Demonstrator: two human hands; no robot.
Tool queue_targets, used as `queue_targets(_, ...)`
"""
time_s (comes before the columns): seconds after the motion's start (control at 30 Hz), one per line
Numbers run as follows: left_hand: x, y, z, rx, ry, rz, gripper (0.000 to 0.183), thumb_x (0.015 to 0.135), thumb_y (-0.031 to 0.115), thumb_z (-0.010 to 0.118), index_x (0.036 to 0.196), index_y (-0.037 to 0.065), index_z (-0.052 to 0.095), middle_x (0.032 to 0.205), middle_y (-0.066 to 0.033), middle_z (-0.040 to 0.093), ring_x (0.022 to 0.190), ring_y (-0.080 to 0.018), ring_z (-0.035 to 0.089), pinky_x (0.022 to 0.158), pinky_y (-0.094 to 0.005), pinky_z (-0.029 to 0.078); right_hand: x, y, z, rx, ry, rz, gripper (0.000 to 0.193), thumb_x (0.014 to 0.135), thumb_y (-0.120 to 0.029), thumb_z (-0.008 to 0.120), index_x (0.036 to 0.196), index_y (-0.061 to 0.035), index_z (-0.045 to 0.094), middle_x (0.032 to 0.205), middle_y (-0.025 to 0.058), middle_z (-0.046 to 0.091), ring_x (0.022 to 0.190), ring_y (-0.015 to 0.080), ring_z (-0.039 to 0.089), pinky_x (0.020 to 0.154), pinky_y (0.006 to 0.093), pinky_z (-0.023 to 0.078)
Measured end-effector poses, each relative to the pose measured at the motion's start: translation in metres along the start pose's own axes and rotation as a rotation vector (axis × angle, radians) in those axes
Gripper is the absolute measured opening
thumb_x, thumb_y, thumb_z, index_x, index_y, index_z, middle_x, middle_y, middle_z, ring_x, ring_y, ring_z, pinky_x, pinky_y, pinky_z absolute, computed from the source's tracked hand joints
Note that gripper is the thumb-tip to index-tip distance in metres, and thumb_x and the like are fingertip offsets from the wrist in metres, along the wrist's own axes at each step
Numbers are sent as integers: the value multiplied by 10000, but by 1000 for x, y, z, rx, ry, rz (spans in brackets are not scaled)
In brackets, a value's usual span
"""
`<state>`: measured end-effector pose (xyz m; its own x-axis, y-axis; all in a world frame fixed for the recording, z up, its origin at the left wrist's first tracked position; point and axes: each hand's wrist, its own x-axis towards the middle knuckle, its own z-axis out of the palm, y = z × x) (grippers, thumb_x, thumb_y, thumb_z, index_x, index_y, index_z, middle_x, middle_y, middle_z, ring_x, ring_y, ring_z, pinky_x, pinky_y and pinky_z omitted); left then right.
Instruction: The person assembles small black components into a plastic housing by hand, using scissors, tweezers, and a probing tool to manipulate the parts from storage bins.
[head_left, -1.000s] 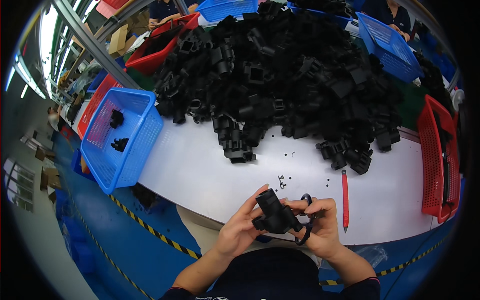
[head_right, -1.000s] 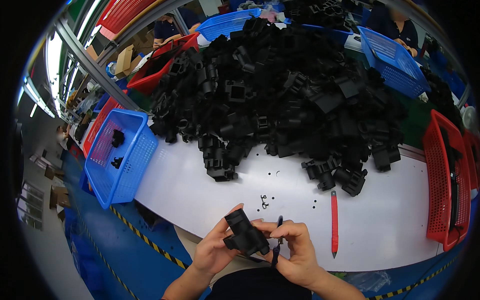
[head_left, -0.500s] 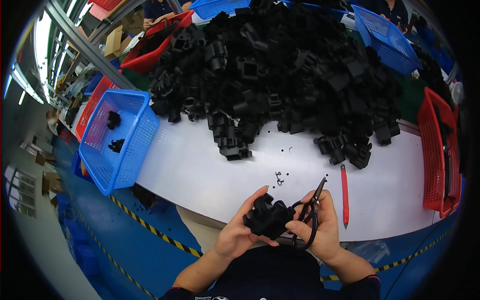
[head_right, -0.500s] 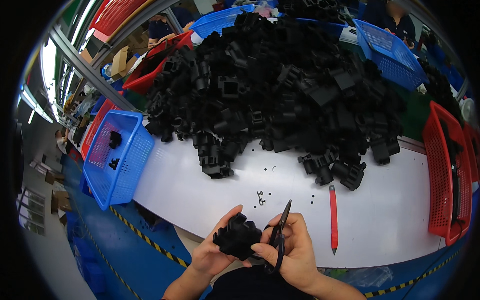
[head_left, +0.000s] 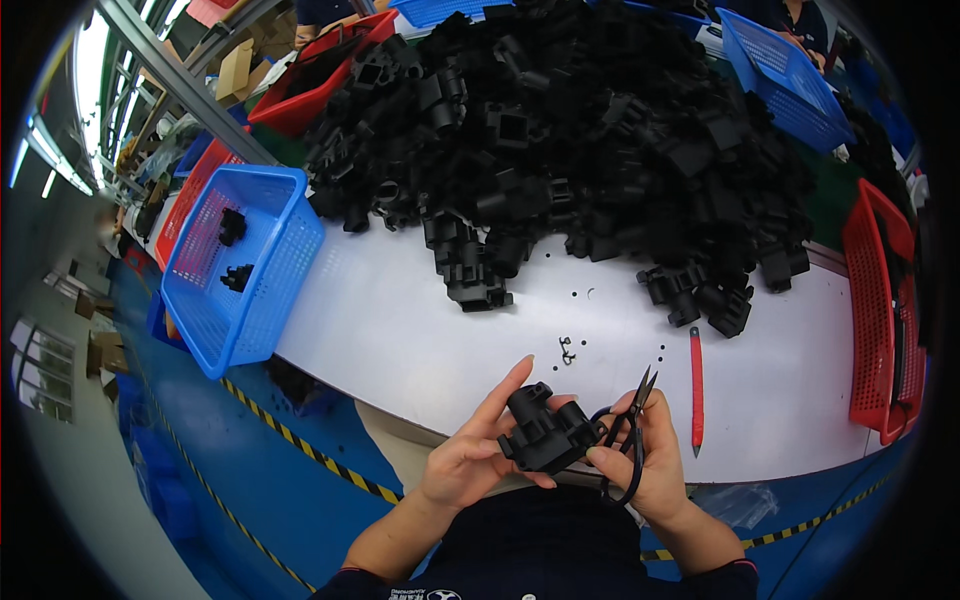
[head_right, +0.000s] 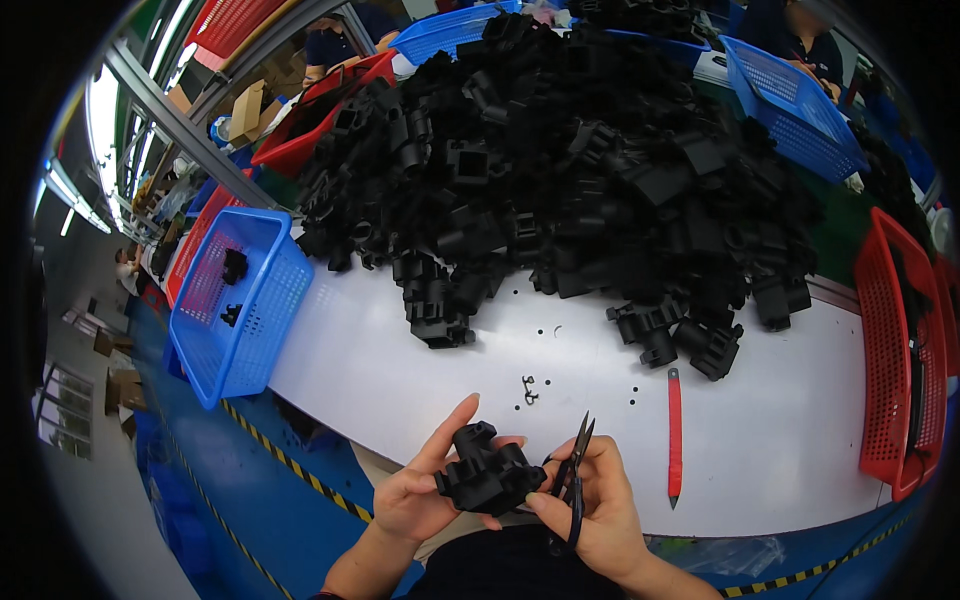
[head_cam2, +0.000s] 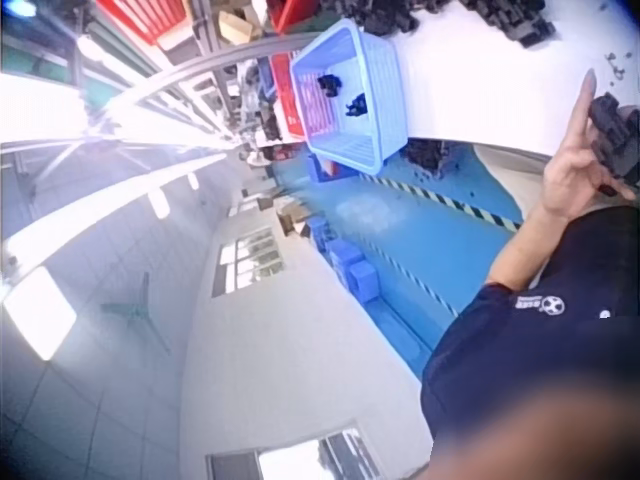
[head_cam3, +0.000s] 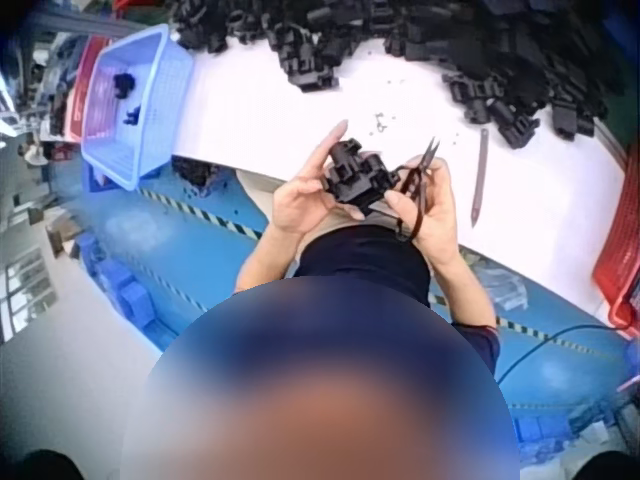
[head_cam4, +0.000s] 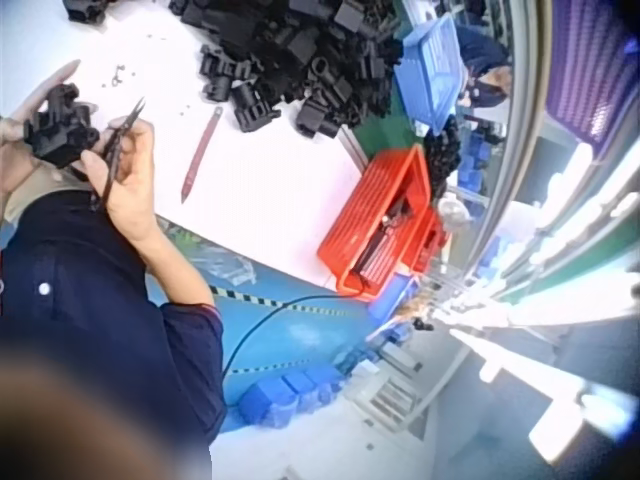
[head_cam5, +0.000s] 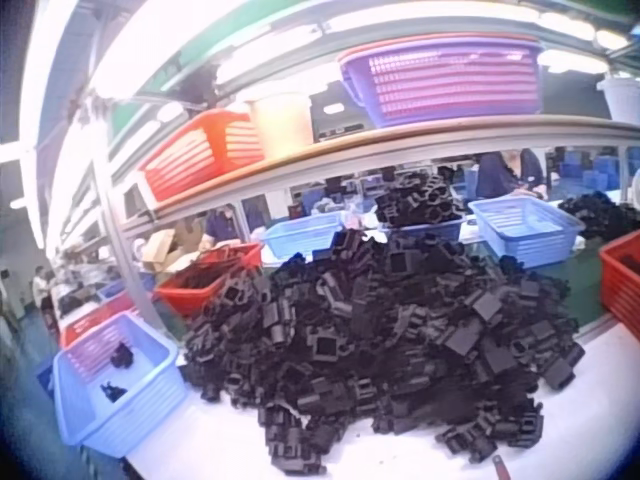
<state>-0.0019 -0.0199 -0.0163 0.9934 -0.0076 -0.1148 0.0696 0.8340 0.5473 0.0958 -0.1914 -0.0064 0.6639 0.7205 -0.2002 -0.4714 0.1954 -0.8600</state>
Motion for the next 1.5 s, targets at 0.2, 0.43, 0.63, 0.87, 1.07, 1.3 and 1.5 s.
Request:
queue_targets(0.2, -2, 1, 2, 147, 75, 68, 850, 715, 218, 454, 1419, 106, -10, 1355, -351, 198, 1213, -424, 368, 862, -497, 440, -2, 10, 0, -44, -5, -22, 399, 766, 14, 632, 1056, -55, 368, 881, 56, 505, 825, 101, 523, 731, 234, 445)
queue_targets(0.43, -3, -1, 5, 353, 62, 147, 839, 725, 187, 587, 1413, 107, 115, 1325, -315, 293, 1173, -334, 420, 978, -435, 345, -10, 24, -1, -330, -33, -134, 401, 736, 30, 627, 1045, -47, 383, 942, 74, 513, 877, 146, 540, 820, 304, 438)
queue_targets(0.63, -5, -1, 4, 550, -46, 220, 814, 742, 22, 598, 1409, 118, 141, 1343, -250, 310, 1197, -288, 395, 998, -406, 318, -9, 26, 1, -290, -25, -154, 402, 738, 38, 616, 1053, -43, 379, 964, 87, 509, 924, 166, 539, 873, 326, 425)
queue_targets(0.87, -5, -2, 3, 603, -145, 293, 816, 770, 12, 592, 1416, 117, 105, 1400, -219, 245, 1256, -298, 330, 1036, -404, 251, -9, 27, 2, -239, -45, -172, 416, 739, 65, 591, 1065, -44, 357, 977, 100, 502, 938, 172, 532, 884, 331, 414)
queue_targets(1.07, -3, -2, -1, 711, -140, 365, 886, 729, 8, 608, 1421, 175, 80, 1364, -303, 243, 1222, -342, 372, 1013, -448, 297, -9, 25, 3, -189, -111, -221, 440, 743, 89, 566, 1081, -51, 321, 985, 114, 499, 925, 177, 527, 841, 322, 421)
queue_targets(1.3, 1, -4, -2, 577, 57, 184, 909, 707, 169, 615, 1420, 109, 55, 1287, -278, 358, 1144, -330, 447, 975, -442, 347, -14, 15, 7, -125, -81, -240, 441, 751, 52, 595, 1079, -76, 330, 995, 137, 522, 907, 177, 535, 826, 318, 418)
queue_targets(1.5, 3, -13, -2, 88, 162, 0, 785, 775, 266, 468, 1413, 68, 56, 1266, -291, 372, 1137, -335, 466, 967, -425, 365, -15, 7, 14, -175, -74, -204, 414, 758, 34, 596, 1061, -87, 341, 1056, 200, 549, 854, 176, 563, 797, 309, 436)
